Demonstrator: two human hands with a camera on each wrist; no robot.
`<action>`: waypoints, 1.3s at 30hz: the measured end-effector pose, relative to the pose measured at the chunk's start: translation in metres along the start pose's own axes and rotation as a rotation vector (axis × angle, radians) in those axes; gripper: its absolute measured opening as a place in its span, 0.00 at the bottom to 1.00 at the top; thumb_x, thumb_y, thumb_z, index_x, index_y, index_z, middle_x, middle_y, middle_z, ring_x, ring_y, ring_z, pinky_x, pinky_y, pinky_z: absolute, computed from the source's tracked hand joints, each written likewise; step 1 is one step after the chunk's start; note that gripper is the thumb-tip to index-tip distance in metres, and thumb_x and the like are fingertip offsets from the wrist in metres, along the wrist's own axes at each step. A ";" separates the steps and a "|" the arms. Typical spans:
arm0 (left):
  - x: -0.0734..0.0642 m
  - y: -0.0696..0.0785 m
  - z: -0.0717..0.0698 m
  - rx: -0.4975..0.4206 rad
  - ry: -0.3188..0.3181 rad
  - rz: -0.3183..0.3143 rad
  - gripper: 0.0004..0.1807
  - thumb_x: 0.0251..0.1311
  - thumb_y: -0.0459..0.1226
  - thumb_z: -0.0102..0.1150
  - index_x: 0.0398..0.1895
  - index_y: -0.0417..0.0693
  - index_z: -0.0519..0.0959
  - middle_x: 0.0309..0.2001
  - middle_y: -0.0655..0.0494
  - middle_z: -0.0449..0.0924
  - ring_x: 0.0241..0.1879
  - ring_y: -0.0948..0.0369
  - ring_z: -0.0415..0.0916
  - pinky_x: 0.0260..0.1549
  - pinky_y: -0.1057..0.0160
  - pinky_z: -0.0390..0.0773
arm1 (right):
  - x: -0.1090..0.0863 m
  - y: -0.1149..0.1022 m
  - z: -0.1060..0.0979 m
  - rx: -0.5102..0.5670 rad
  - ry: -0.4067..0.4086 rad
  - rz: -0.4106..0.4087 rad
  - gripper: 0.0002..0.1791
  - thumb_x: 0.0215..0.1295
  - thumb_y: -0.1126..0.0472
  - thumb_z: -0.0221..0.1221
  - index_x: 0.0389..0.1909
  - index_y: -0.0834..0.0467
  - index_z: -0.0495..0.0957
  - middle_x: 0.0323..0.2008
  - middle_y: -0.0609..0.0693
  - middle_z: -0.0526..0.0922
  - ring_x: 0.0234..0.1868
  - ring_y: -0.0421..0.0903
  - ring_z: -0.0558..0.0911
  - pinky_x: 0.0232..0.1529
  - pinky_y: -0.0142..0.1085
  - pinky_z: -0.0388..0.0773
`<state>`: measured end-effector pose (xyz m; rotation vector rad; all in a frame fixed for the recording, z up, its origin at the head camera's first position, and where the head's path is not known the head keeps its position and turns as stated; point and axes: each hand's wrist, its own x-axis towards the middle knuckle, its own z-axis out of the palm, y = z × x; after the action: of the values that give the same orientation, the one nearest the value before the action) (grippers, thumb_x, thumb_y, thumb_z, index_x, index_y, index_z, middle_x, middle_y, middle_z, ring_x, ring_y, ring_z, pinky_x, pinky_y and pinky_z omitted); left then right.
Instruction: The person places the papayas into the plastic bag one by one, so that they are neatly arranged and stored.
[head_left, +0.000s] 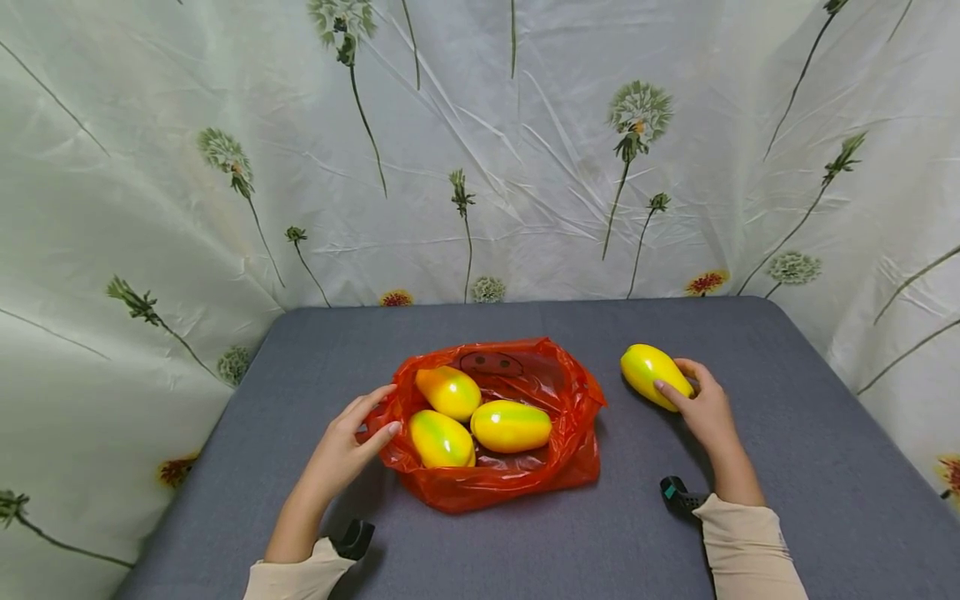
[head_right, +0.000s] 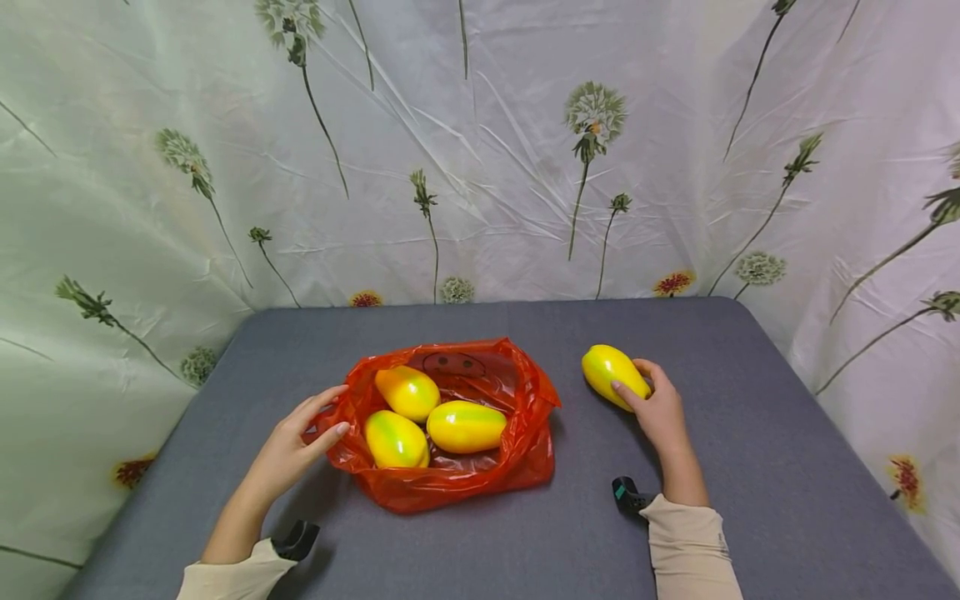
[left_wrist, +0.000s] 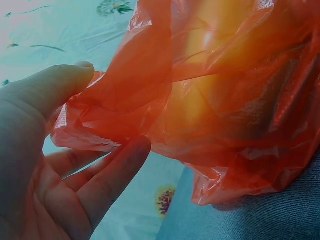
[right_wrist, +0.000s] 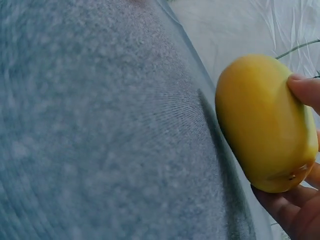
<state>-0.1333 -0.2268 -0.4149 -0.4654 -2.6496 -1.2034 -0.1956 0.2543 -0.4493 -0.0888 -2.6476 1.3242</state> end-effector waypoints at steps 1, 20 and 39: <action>0.000 0.000 0.000 0.000 -0.001 -0.001 0.29 0.54 0.42 0.61 0.61 0.53 0.66 0.51 0.52 0.71 0.46 0.56 0.71 0.37 0.58 0.76 | 0.000 0.000 0.000 0.008 0.011 -0.005 0.35 0.60 0.47 0.56 0.61 0.64 0.60 0.57 0.64 0.64 0.48 0.58 0.69 0.32 0.29 0.67; 0.000 -0.001 0.001 0.000 -0.005 -0.005 0.29 0.54 0.42 0.61 0.61 0.53 0.66 0.50 0.52 0.71 0.46 0.57 0.71 0.38 0.58 0.76 | 0.014 -0.008 0.006 0.127 0.195 -0.087 0.34 0.54 0.47 0.61 0.61 0.52 0.64 0.56 0.54 0.68 0.52 0.51 0.70 0.42 0.31 0.68; 0.000 -0.001 0.001 0.010 0.002 0.006 0.29 0.54 0.42 0.61 0.60 0.52 0.67 0.50 0.52 0.72 0.45 0.57 0.71 0.36 0.59 0.76 | -0.020 -0.110 0.030 0.171 0.078 -0.403 0.31 0.49 0.62 0.67 0.56 0.62 0.68 0.51 0.55 0.70 0.45 0.45 0.70 0.42 0.25 0.65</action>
<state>-0.1338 -0.2261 -0.4163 -0.4706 -2.6494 -1.1880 -0.1786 0.1618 -0.3816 0.3868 -2.3119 1.3619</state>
